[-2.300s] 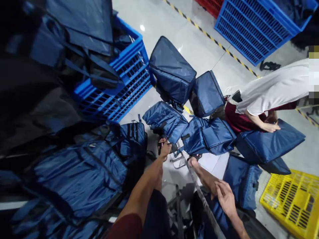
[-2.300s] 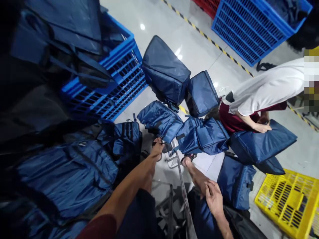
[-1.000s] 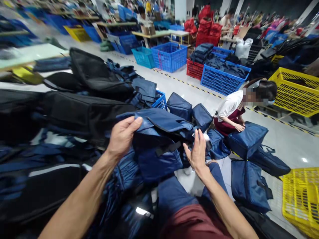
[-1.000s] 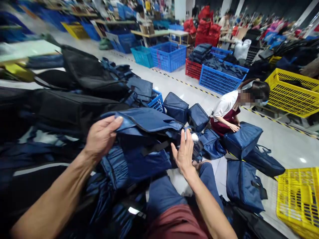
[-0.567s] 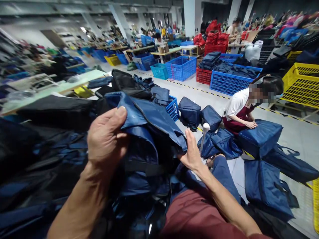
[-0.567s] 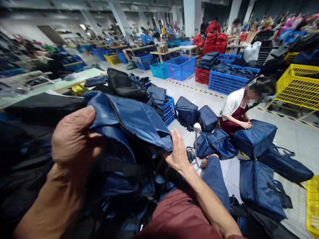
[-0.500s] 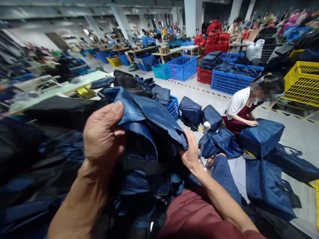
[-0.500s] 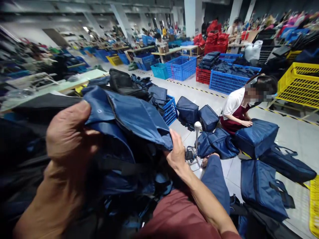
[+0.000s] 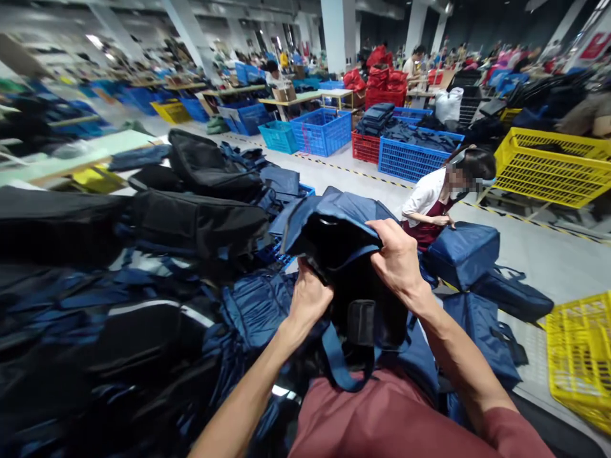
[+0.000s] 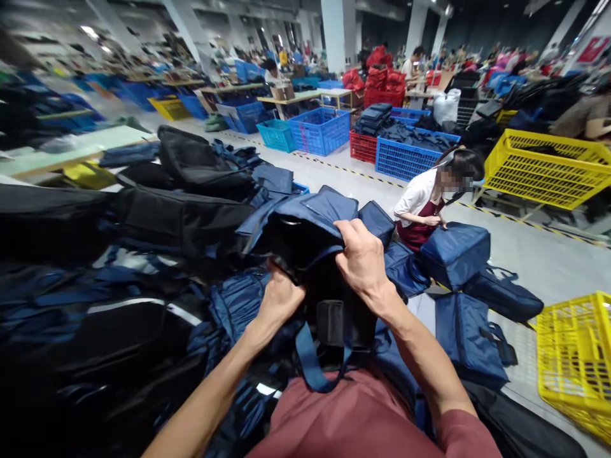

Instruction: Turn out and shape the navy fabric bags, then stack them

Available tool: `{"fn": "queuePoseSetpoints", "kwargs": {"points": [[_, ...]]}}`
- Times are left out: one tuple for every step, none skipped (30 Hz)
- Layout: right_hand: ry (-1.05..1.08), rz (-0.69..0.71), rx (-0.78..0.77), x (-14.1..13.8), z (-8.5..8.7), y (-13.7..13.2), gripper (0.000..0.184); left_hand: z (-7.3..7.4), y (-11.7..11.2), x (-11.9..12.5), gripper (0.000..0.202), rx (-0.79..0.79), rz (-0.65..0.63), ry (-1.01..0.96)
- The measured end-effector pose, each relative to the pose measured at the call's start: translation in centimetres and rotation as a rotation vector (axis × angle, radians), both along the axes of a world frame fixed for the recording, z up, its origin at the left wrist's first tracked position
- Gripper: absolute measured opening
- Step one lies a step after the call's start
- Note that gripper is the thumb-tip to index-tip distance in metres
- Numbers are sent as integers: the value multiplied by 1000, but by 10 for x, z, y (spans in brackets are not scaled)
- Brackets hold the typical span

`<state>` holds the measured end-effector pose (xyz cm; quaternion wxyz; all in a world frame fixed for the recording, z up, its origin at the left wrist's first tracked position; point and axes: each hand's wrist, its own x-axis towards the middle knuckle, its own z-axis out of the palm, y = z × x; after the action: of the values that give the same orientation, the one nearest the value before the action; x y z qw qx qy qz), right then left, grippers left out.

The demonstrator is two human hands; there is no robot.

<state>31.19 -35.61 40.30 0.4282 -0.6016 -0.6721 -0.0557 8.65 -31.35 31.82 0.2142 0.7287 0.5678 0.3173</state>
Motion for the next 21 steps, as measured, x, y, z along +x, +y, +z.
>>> {"fn": "queuePoseSetpoints", "kwargs": {"points": [[-17,6,-18,5,1,-1,61,-7,2,3,91,-19,17,2],[-31,16,-36,13,3,-1,61,-8,6,3,84,-10,15,-14],[-40,31,-53,22,5,1,60,-4,10,0,79,28,-4,-42],[-42,58,-70,32,7,5,59,5,14,-4,76,76,-33,-83],[-37,98,-91,44,8,10,59,17,18,-9,76,118,-71,-135],[-24,152,-117,56,7,15,63,31,22,-14,78,147,-106,-196],[-4,216,-152,66,2,21,74,44,25,-18,81,159,-141,-262],[22,286,-198,75,-7,27,90,55,28,-20,82,157,-162,-330],[55,353,-251,82,-20,32,107,64,32,-22,81,140,-175,-397],[96,407,-305,85,-37,36,119,70,35,-22,79,111,-185,-459],[146,433,-349,84,-57,39,122,72,37,-22,76,71,-195,-515],[200,422,-375,79,-79,40,119,72,40,-21,74,18,-207,-559],[254,372,-377,70,-101,40,111,70,41,-20,72,-41,-220,-593],[301,293,-360,58,-122,39,101,67,42,-20,71,-95,-228,-621],[343,193,-326,44,-141,37,92,65,41,-19,71,-140,-230,-645],[383,82,-281,28,-157,36,86,63,40,-18,71,-176,-224,-667],[431,-28,-226,13,-167,36,81,63,37,-17,72,-204,-212,-685],[486,-126,-165,1,-173,36,77,64,32,-16,74,-232,-200,-695],[544,-203,-102,-9,-174,37,72,66,27,-16,75,-263,-193,-694],[590,-248,-44,-13,-171,39,69,68,21,-17,75,-295,-192,-681],[612,-260,6,-10,-163,38,67,69,14,-18,74,-320,-197,-656]]}}
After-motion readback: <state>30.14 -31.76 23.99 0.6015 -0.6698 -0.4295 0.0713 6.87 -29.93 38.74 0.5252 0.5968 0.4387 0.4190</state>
